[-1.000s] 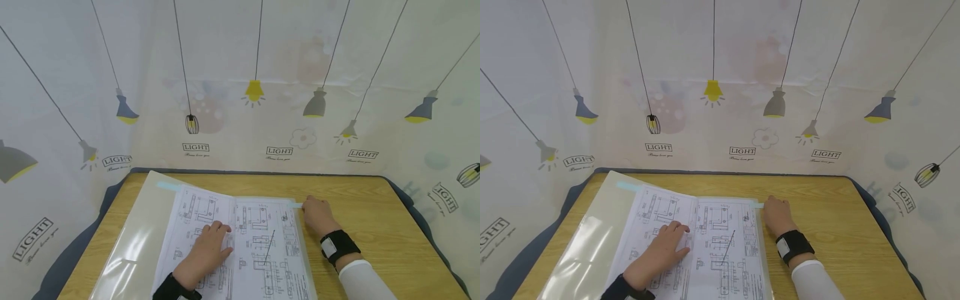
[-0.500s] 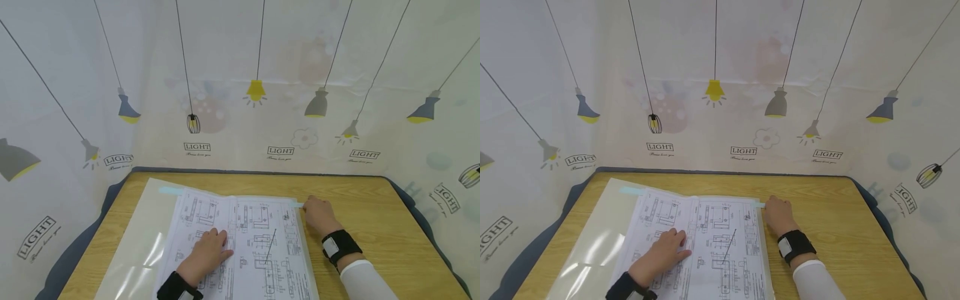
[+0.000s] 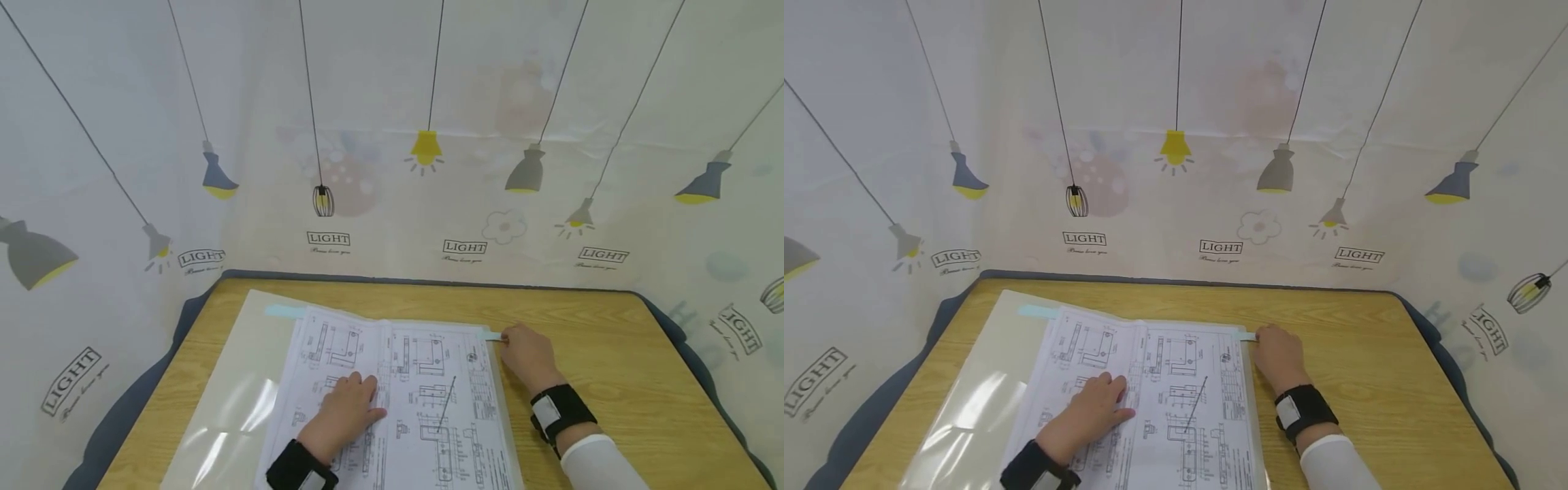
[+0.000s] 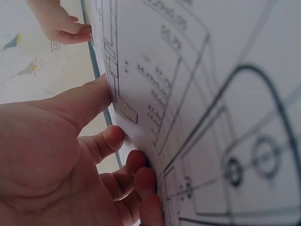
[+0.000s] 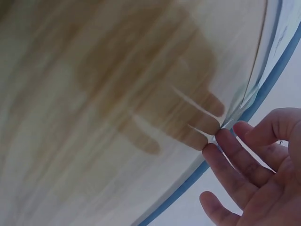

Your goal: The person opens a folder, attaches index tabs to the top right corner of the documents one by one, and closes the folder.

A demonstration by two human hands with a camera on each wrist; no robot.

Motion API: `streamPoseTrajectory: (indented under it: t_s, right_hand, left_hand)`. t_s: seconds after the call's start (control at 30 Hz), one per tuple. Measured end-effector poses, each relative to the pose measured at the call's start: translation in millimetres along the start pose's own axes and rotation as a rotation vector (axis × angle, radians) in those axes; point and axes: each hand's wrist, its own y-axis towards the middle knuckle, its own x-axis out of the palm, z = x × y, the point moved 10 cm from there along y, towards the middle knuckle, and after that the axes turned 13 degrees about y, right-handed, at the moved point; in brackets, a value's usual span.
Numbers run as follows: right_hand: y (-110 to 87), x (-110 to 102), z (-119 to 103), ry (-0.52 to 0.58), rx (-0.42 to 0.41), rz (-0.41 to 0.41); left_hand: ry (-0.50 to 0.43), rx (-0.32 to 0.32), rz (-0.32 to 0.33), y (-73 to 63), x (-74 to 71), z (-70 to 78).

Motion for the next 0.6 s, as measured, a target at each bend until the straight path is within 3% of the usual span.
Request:
streamPoseTrajectory:
  t_s: [0.17, 0.3, 0.43, 0.6]
  right_hand:
    - [-4.0, -3.5, 3.0, 0.079, 0.017, 0.022]
    - [-15.0, -7.2, 5.8, 0.233, 0.023, -0.016]
    - [-32.5, -2.7, 6.3, 0.398, 0.069, -0.172]
    - [-54.4, 11.5, 6.5, 0.394, 0.096, -0.394]
  left_hand:
    - [0.003, -0.009, -0.003, -0.3, 0.0, 0.5]
    - [-0.003, -0.003, -0.007, -1.2, -1.2, 2.1]
    - [-0.006, -0.002, -0.005, -1.7, -1.6, 2.0]
    - [-0.005, -0.004, 0.002, -0.8, 0.0, 0.3]
